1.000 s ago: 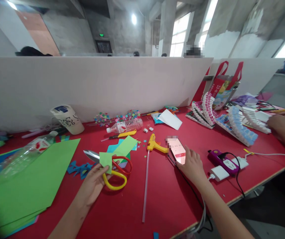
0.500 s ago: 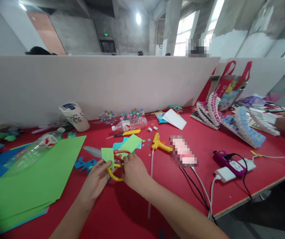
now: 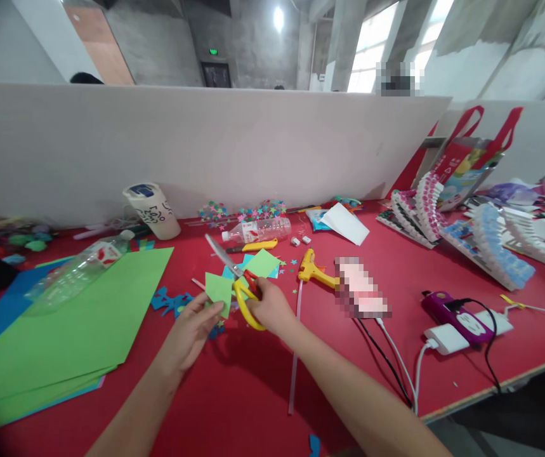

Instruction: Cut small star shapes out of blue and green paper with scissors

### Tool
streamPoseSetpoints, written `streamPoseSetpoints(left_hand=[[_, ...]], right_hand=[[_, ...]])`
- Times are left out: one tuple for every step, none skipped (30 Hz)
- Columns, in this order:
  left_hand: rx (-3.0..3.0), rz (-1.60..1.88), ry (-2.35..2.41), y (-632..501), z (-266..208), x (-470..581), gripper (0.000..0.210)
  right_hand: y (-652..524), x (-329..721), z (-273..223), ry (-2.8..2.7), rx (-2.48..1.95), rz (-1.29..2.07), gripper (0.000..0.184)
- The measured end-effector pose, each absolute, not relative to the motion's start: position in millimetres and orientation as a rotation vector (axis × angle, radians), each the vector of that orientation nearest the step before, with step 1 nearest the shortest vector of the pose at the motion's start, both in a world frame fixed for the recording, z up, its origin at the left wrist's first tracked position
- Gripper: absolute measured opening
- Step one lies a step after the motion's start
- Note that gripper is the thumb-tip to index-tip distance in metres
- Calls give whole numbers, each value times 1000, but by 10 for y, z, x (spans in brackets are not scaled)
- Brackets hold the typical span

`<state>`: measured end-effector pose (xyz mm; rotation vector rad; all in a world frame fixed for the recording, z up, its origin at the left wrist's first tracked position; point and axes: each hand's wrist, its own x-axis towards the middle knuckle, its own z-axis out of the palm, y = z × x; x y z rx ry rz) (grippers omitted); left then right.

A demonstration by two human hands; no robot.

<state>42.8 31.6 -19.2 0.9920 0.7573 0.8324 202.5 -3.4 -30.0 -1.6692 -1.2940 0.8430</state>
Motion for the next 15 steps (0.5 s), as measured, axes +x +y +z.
streamPoseSetpoints(left_hand=[[1058,803,791,337,-177,416,22],[1134,755,816,356,-160,406,21],[1211,697,834,370,-142,399,20],[1284,639,846,379,-126,397,20],[1351,588,849,382,-115,400,20],[1411,545,843,379,-111,406,19],[1461,511,829,371,-114,414,18],[1499,489,811,359,-125,423,18],[1515,486,791,344,-140,431,17],[1504,500,777,327,-158,438,17],[1471,522,771,309,-177,442,17],[1420,543,773,292,-192,443,19],[1366,555,779,277,-204,441,22],[1317,555,781,265,-211,438,24],[1278,542,777,256,-213,433,26]], right_hand=[[-32,2038,-273,-1249,-1609,923,15],[-34,2043,-246,-1208,-1550,998,18],[-42,2039,-223,-1172,-1492,1062,21],[-53,2031,-205,-1138,-1440,1110,25],[-68,2018,-195,-1103,-1398,1143,28],[-83,2005,-191,-1067,-1365,1162,30],[-98,1991,-194,-1031,-1340,1173,33],[-113,1980,-201,-998,-1321,1178,34],[-127,1971,-211,-968,-1305,1183,35],[-140,1964,-221,-942,-1290,1190,36],[-153,1960,-231,-920,-1274,1199,36],[-166,1956,-238,-901,-1255,1209,35],[-178,1954,-243,-884,-1235,1219,34],[-191,1952,-246,-870,-1213,1228,33],[-203,1952,-246,-860,-1189,1237,32]])
